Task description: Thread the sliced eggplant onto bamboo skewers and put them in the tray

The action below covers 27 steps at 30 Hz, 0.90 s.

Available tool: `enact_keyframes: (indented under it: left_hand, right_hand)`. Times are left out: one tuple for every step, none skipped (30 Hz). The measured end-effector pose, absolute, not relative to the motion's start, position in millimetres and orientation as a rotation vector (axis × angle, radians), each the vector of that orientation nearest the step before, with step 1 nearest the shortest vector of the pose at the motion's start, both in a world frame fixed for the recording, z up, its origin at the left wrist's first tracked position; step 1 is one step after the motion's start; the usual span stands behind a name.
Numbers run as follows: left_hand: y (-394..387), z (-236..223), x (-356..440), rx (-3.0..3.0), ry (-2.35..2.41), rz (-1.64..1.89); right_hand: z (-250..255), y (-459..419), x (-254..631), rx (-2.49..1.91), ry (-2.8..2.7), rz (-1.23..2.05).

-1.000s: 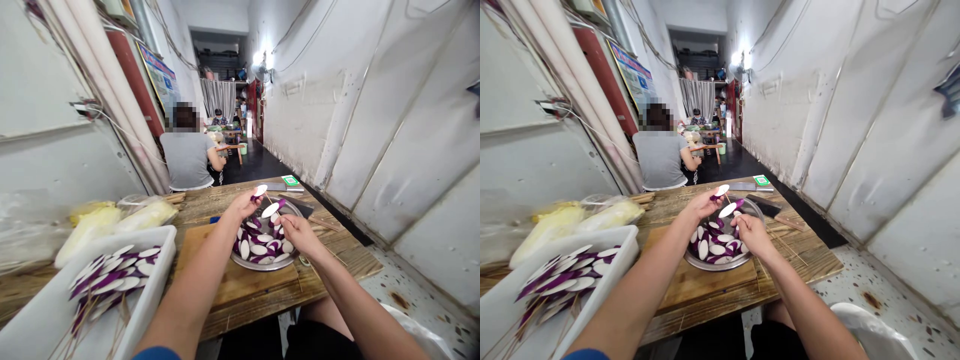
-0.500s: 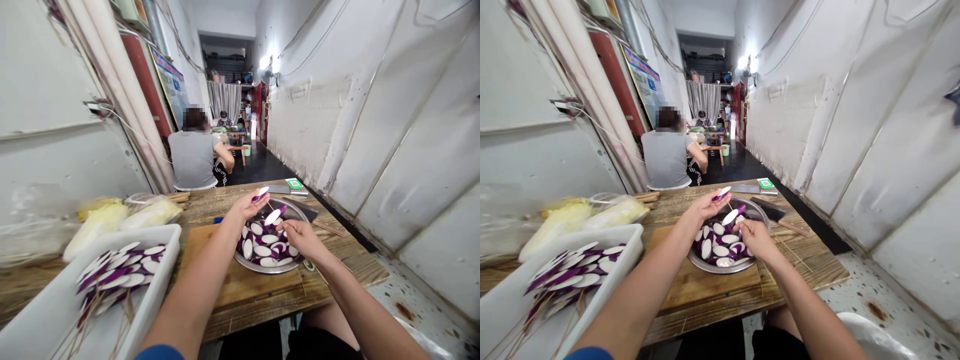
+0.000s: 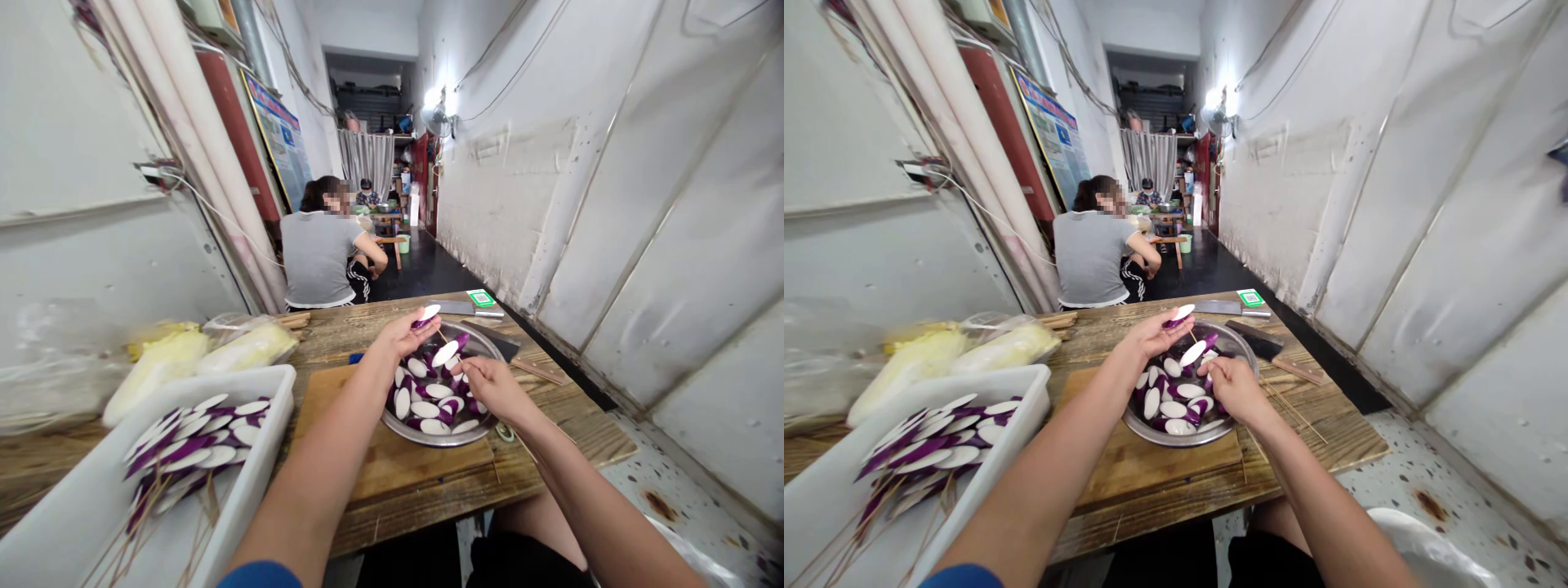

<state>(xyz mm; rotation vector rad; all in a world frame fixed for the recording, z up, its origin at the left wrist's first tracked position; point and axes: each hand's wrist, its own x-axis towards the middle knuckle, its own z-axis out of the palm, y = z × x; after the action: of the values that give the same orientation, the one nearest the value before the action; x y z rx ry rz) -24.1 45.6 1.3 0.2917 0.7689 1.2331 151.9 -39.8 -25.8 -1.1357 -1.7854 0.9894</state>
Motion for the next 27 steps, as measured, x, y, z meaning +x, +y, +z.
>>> enact_keyframes:
  left_hand:
    - [45.6,1.3,-24.1,0.295,0.773,1.233]
    - [45.5,1.5,-24.1,0.297,0.779,1.233]
    - [45.3,1.8,-23.9,0.299,0.785,1.232]
    - [45.0,2.2,-23.7,0.301,0.792,1.232]
    - [44.7,2.5,-23.4,0.304,0.797,1.231]
    - [44.4,2.9,-23.0,0.311,0.802,1.230]
    - [44.2,3.1,-22.6,0.321,0.805,1.230]
    - [44.0,3.2,-22.2,0.332,0.809,1.230]
    - [43.8,3.2,-21.9,0.343,0.813,1.229]
    - [43.7,3.2,-21.6,0.353,0.815,1.229]
    - [43.5,3.1,-21.4,0.360,0.815,1.229]
    - [43.5,3.0,-21.2,0.365,0.815,1.229]
    - [43.4,2.9,-21.1,0.369,0.812,1.226]
    - [43.4,2.8,-21.0,0.372,0.809,1.221]
    - [43.4,2.6,-20.8,0.375,0.806,1.214]
    - [43.4,2.5,-20.5,0.377,0.804,1.206]
    - [43.4,2.4,-20.1,0.378,0.805,1.199]
    - [43.2,2.5,-19.6,0.379,0.806,1.194]
    - [42.9,2.6,-19.0,0.381,0.806,1.193]
    - [42.4,2.9,-18.3,0.384,0.804,1.193]
    - [41.8,3.4,-17.5,0.388,0.803,1.193]
    - [40.9,4.1,-16.8,0.392,0.804,1.194]
    - [40.0,4.9,-16.1,0.397,0.806,1.194]
    - [39.0,5.8,-15.5,0.401,0.809,1.192]
    - [38.2,6.6,-15.0,0.403,0.815,1.190]
    - [37.6,7.2,-14.6,0.403,0.821,1.186]
    - [37.2,7.5,-14.4,0.402,0.825,1.182]
  right_hand:
    - [-25.8,-39.6,151.9,-1.137,-1.792,0.983]
    - [-25.6,-39.4,151.9,-1.140,-1.798,0.975]
    - [-25.3,-39.3,151.9,-1.144,-1.803,0.967]
    - [-24.9,-39.2,151.9,-1.150,-1.807,0.960]
    - [-24.6,-39.1,152.0,-1.156,-1.809,0.953]
    - [-24.3,-38.8,152.1,-1.162,-1.812,0.947]
    - [-24.2,-38.5,152.2,-1.166,-1.814,0.943]
    - [-24.3,-38.1,152.3,-1.171,-1.817,0.942]
    - [-24.5,-37.6,152.4,-1.177,-1.817,0.945]
    - [-24.9,-37.2,152.5,-1.181,-1.816,0.953]
    - [-25.4,-36.8,152.6,-1.183,-1.812,0.965]
    - [-26.0,-36.4,152.6,-1.184,-1.805,0.979]
    - [-26.7,-36.2,152.6,-1.182,-1.797,0.993]
    - [-27.5,-36.0,152.5,-1.179,-1.789,1.004]
    - [-28.3,-35.8,152.4,-1.175,-1.782,1.010]
    - [-29.0,-35.7,152.2,-1.174,-1.779,1.010]
    - [-29.5,-35.6,152.0,-1.174,-1.778,1.006]
    - [-29.9,-35.6,151.7,-1.172,-1.778,1.000]
    - [-29.9,-35.7,151.5,-1.171,-1.778,0.993]
    - [-29.6,-35.8,151.2,-1.171,-1.776,0.991]
    - [-29.0,-35.9,150.9,-1.173,-1.774,0.991]
    - [-28.3,-36.1,150.7,-1.180,-1.771,0.994]
    - [-27.5,-36.3,150.4,-1.189,-1.767,0.997]
    - [-26.8,-36.4,150.3,-1.198,-1.766,0.999]
    - [-26.2,-36.4,150.2,-1.205,-1.765,1.000]
    - [-26.0,-36.2,150.1,-1.211,-1.764,1.001]
    - [-26.0,-35.8,150.1,-1.213,-1.763,1.001]
